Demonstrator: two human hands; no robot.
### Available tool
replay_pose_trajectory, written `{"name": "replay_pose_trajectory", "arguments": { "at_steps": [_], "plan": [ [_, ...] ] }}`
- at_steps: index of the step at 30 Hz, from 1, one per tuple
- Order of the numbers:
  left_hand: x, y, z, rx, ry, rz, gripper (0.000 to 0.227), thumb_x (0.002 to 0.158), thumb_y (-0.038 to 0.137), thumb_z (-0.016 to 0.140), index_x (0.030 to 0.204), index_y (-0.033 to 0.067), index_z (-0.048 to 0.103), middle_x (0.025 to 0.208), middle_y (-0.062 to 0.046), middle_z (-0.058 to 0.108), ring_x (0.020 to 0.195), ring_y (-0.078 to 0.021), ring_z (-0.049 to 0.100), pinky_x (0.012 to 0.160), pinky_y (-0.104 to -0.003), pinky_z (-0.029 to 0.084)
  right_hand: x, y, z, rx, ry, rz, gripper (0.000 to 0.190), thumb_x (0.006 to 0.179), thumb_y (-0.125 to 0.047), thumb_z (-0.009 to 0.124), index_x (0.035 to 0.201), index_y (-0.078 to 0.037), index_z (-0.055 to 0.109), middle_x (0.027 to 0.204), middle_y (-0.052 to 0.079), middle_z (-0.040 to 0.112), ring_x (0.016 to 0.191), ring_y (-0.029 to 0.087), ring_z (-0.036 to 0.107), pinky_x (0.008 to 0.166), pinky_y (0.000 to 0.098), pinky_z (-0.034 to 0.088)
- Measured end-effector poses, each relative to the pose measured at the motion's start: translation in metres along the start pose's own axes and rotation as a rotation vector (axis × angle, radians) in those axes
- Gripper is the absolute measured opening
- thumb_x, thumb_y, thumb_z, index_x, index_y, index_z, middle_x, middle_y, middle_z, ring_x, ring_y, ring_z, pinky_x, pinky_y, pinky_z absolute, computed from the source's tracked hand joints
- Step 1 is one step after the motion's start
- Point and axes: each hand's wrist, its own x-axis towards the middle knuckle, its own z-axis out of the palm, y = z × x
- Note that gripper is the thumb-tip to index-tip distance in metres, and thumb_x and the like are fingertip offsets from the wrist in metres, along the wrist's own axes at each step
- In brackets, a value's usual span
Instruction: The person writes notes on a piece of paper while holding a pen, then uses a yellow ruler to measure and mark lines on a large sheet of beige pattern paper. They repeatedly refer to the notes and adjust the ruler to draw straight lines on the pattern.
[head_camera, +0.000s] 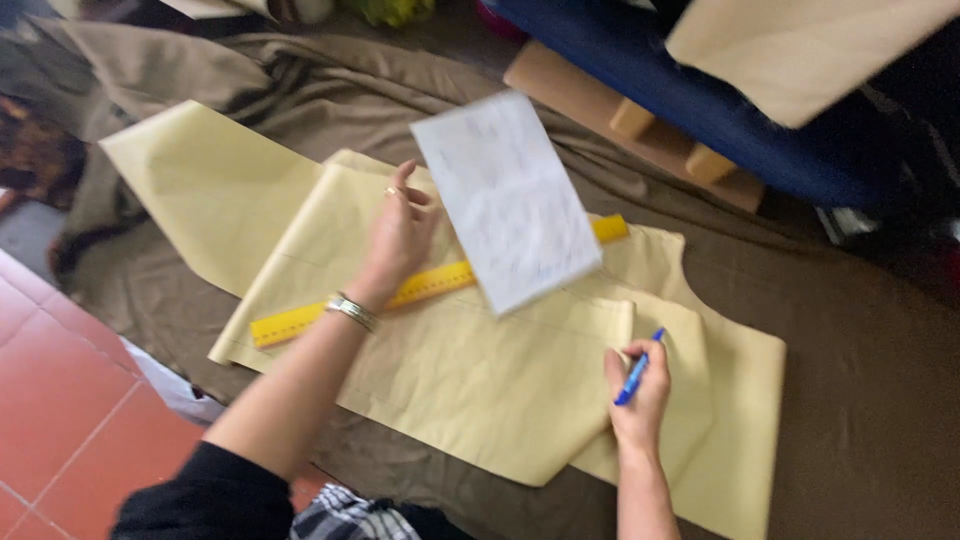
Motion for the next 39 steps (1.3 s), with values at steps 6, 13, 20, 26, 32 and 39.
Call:
{"name": "replay_pose_trajectory", "arguments": {
  "at_steps": [6, 13, 20, 26, 32, 39],
  "plan": [
    [-0.015, -0.045, -0.013, 0.624, -0.361, 0.146, 0.040, 0.073, 0.037, 0.080, 0.107, 0.0211, 0.067, 0.081, 0.003, 0.067, 0.084, -0.0174, 0.067, 0.075, -0.029, 0.056, 0.006, 0.020, -0.001, -0.020, 0.039, -0.031, 0.021, 0.084, -0.012, 0.072, 0.096, -0.011, 0.055, 0.087, 0.008, 0.063, 0.085, 0.020, 0.062, 0.082, 0.0352, 0.049],
    [-0.054, -0.022, -0.017, 0.618, -0.545, 0.158, 0.061, 0.063, 0.036, 0.086, 0.115, 0.0169, 0.060, 0.095, -0.007, 0.064, 0.104, -0.0323, 0.062, 0.089, -0.042, 0.051, 0.002, 0.001, 0.001, -0.005, 0.080, -0.027, 0.018, 0.083, -0.005, 0.068, 0.096, -0.009, 0.056, 0.088, 0.012, 0.065, 0.092, 0.024, 0.065, 0.087, 0.0391, 0.049],
    [-0.059, -0.031, -0.018, 0.598, -0.546, 0.078, 0.042, 0.070, 0.034, 0.078, 0.107, 0.0191, 0.063, 0.093, -0.007, 0.071, 0.098, -0.0300, 0.067, 0.084, -0.043, 0.053, 0.006, -0.009, -0.011, -0.121, 0.096, -0.040, 0.024, 0.081, -0.008, 0.074, 0.092, -0.011, 0.054, 0.086, 0.009, 0.061, 0.086, 0.023, 0.064, 0.081, 0.0355, 0.051],
    [-0.061, -0.038, -0.026, 0.514, -0.499, 0.042, 0.032, 0.082, 0.032, 0.067, 0.111, 0.0185, 0.063, 0.092, -0.011, 0.073, 0.095, -0.0353, 0.068, 0.083, -0.048, 0.053, 0.001, -0.050, -0.013, -0.367, 0.134, -0.206, 0.027, 0.079, -0.003, 0.070, 0.097, -0.012, 0.052, 0.100, 0.008, 0.053, 0.096, 0.029, 0.057, 0.086, 0.0396, 0.047],
    [-0.069, -0.026, -0.033, 0.485, -0.506, 0.051, 0.039, 0.084, 0.031, 0.063, 0.122, 0.0240, 0.059, 0.092, -0.011, 0.075, 0.096, -0.0350, 0.068, 0.087, -0.048, 0.053, 0.003, -0.042, -0.005, -0.271, 0.139, -0.272, 0.015, 0.088, -0.011, 0.064, 0.099, -0.011, 0.054, 0.107, 0.008, 0.059, 0.102, 0.030, 0.059, 0.090, 0.0397, 0.046],
    [-0.065, -0.044, -0.032, 0.541, -0.493, -0.030, 0.045, 0.083, 0.041, 0.065, 0.126, 0.0339, 0.058, 0.101, -0.006, 0.076, 0.103, -0.0331, 0.067, 0.095, -0.047, 0.051, 0.006, -0.028, -0.036, -0.242, 0.197, -0.181, 0.016, 0.087, -0.008, 0.065, 0.099, -0.011, 0.054, 0.104, 0.009, 0.061, 0.095, 0.027, 0.063, 0.080, 0.0384, 0.052]
  ]
}}
